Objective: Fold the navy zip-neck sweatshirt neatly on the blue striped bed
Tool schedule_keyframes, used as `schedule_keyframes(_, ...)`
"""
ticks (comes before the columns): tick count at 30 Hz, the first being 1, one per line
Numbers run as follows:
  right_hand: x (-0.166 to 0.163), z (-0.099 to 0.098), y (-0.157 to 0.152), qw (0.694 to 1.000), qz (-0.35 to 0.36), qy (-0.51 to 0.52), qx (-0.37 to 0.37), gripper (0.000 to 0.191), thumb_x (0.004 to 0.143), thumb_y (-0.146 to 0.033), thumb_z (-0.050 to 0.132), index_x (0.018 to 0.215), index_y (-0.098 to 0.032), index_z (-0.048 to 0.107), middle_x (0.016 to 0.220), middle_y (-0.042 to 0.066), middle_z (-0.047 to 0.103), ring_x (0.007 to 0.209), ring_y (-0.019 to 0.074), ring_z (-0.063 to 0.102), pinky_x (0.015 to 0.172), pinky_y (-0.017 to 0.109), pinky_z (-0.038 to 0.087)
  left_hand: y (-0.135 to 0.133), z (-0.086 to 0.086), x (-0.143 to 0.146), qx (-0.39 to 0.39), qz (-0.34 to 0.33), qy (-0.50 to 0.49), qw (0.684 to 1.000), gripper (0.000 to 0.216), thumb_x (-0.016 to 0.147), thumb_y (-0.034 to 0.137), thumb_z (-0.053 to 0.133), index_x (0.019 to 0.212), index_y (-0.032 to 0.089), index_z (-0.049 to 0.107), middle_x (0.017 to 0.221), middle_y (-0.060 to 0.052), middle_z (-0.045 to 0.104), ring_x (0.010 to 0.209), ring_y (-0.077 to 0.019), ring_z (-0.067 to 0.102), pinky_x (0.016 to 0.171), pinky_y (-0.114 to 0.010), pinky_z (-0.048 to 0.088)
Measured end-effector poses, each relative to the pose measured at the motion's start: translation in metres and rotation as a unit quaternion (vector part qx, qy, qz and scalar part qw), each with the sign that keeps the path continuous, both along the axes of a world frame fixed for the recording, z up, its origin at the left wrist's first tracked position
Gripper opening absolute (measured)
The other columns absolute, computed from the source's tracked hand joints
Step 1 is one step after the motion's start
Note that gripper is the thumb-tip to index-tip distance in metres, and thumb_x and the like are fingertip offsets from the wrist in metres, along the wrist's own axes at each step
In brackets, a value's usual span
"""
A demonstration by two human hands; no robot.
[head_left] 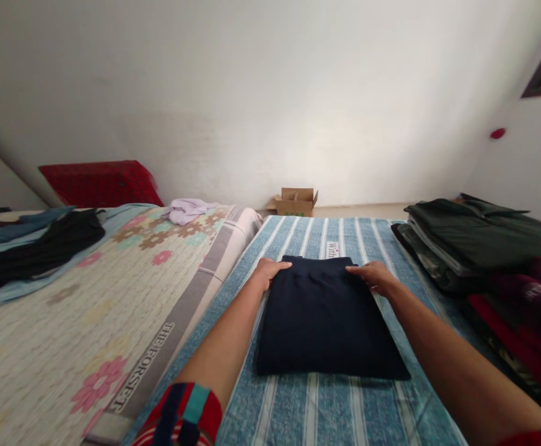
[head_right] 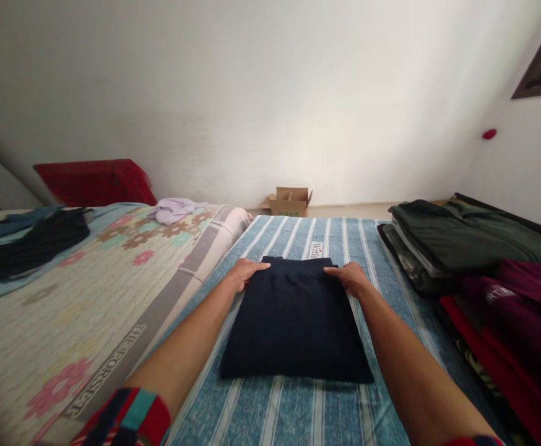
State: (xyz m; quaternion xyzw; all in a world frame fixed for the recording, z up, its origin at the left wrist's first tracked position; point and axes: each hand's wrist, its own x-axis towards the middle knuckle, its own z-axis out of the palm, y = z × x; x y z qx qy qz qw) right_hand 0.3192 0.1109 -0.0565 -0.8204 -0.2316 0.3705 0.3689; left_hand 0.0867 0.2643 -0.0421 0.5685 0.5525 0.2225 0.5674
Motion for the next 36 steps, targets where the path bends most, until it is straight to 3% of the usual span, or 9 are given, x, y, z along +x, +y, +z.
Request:
schedule_keyframes(9, 0.004, 0.001, 0.009, 0.989, -0.019, 0.143, 0.038, 0.020, 0.089, -0.029, 0.056, 0.101, -0.013, 0.058, 0.092, 0.003, 0.062, 0.073, 0.0118, 0.060, 0.064, 0.028, 0.052, 0.012, 0.008, 0.004, -0.117, -0.045, -0.047, 0.991, 0.021, 0.050, 0.018, 0.078, 0.065, 0.015, 0.062, 0.060, -0.005, 0.068, 0.063, -0.0245, 0.068, 0.063, -0.036, 0.057)
schedule_keyframes(14, 0.005, 0.040, -0.003, 0.971, -0.007, 0.167, 0.170, 0.003, 0.076, -0.012, 0.064, 0.078, -0.012, 0.060, 0.073, 0.004, 0.065, 0.061, 0.0130, 0.061, 0.062, 0.027, 0.051, 0.001, 0.054, -0.001, -0.101, -0.072, -0.103, 0.987, 0.017, 0.056, 0.018, 0.073, 0.070, 0.014, 0.065, 0.067, -0.005, 0.070, 0.065, -0.0200, 0.067, 0.069, -0.032, 0.056)
schedule_keyframes(16, 0.008, 0.071, -0.011, 0.959, 0.001, 0.160, 0.232, 0.009, 0.069, -0.012, 0.068, 0.075, -0.013, 0.062, 0.071, 0.003, 0.067, 0.060, 0.0133, 0.061, 0.062, 0.026, 0.051, -0.006, 0.089, -0.006, -0.054, -0.091, -0.149, 0.983, 0.022, 0.055, 0.018, 0.074, 0.075, 0.013, 0.067, 0.073, -0.005, 0.071, 0.069, -0.0188, 0.066, 0.073, -0.032, 0.054)
schedule_keyframes(19, 0.007, 0.117, -0.033, 0.927, 0.030, 0.122, 0.354, 0.023, 0.061, -0.019, 0.076, 0.081, -0.016, 0.065, 0.079, 0.001, 0.069, 0.069, 0.0143, 0.063, 0.069, 0.026, 0.050, -0.023, 0.146, -0.021, 0.146, -0.153, -0.242, 0.947, 0.035, 0.053, 0.020, 0.078, 0.085, 0.011, 0.068, 0.083, -0.005, 0.071, 0.079, -0.0198, 0.065, 0.082, -0.034, 0.050)
schedule_keyframes(22, -0.009, 0.133, -0.073, 0.856, 0.091, -0.022, 0.508, 0.025, 0.062, -0.025, 0.078, 0.085, -0.021, 0.067, 0.087, -0.001, 0.069, 0.080, 0.0168, 0.063, 0.078, 0.031, 0.050, -0.054, 0.175, -0.048, 0.349, -0.194, -0.201, 0.895, 0.038, 0.058, 0.027, 0.078, 0.092, 0.012, 0.068, 0.088, -0.003, 0.070, 0.086, -0.0207, 0.064, 0.087, -0.036, 0.047)
schedule_keyframes(25, -0.037, 0.101, -0.128, 0.837, 0.159, -0.200, 0.484, 0.017, 0.072, -0.026, 0.070, 0.089, -0.025, 0.067, 0.091, 0.001, 0.068, 0.086, 0.0193, 0.063, 0.080, 0.033, 0.050, -0.094, 0.146, -0.085, 0.493, -0.190, -0.041, 0.848, 0.030, 0.065, 0.031, 0.072, 0.092, 0.019, 0.068, 0.084, 0.000, 0.069, 0.086, -0.0215, 0.063, 0.085, -0.034, 0.050)
schedule_keyframes(31, -0.085, -0.013, -0.210, 0.760, 0.390, -0.415, 0.314, 0.033, 0.085, -0.015, 0.046, 0.113, -0.027, 0.060, 0.116, 0.008, 0.063, 0.112, 0.0223, 0.055, 0.099, 0.043, 0.041, -0.162, 0.009, -0.146, 0.631, -0.342, 0.057, 0.694, 0.036, 0.083, 0.006, 0.035, 0.097, 0.021, 0.065, 0.096, -0.006, 0.069, 0.094, -0.0168, 0.062, 0.089, -0.031, 0.049)
schedule_keyframes(33, -0.091, -0.031, -0.221, 0.753, 0.394, -0.453, 0.270, 0.037, 0.087, -0.013, 0.042, 0.120, -0.026, 0.056, 0.120, 0.009, 0.061, 0.118, 0.0218, 0.052, 0.101, 0.044, 0.040, -0.172, -0.013, -0.155, 0.646, -0.340, 0.082, 0.678, 0.042, 0.082, 0.002, 0.030, 0.100, 0.019, 0.064, 0.100, -0.008, 0.068, 0.099, -0.0167, 0.061, 0.092, -0.032, 0.048)
schedule_keyframes(36, -0.092, -0.037, -0.227, 0.748, 0.396, -0.478, 0.238, 0.041, 0.088, -0.013, 0.042, 0.126, -0.024, 0.051, 0.125, 0.010, 0.059, 0.122, 0.0222, 0.048, 0.102, 0.045, 0.039, -0.176, -0.014, -0.159, 0.642, -0.347, 0.113, 0.674, 0.041, 0.082, 0.003, 0.031, 0.104, 0.018, 0.063, 0.107, -0.009, 0.067, 0.105, -0.0176, 0.059, 0.095, -0.034, 0.047)
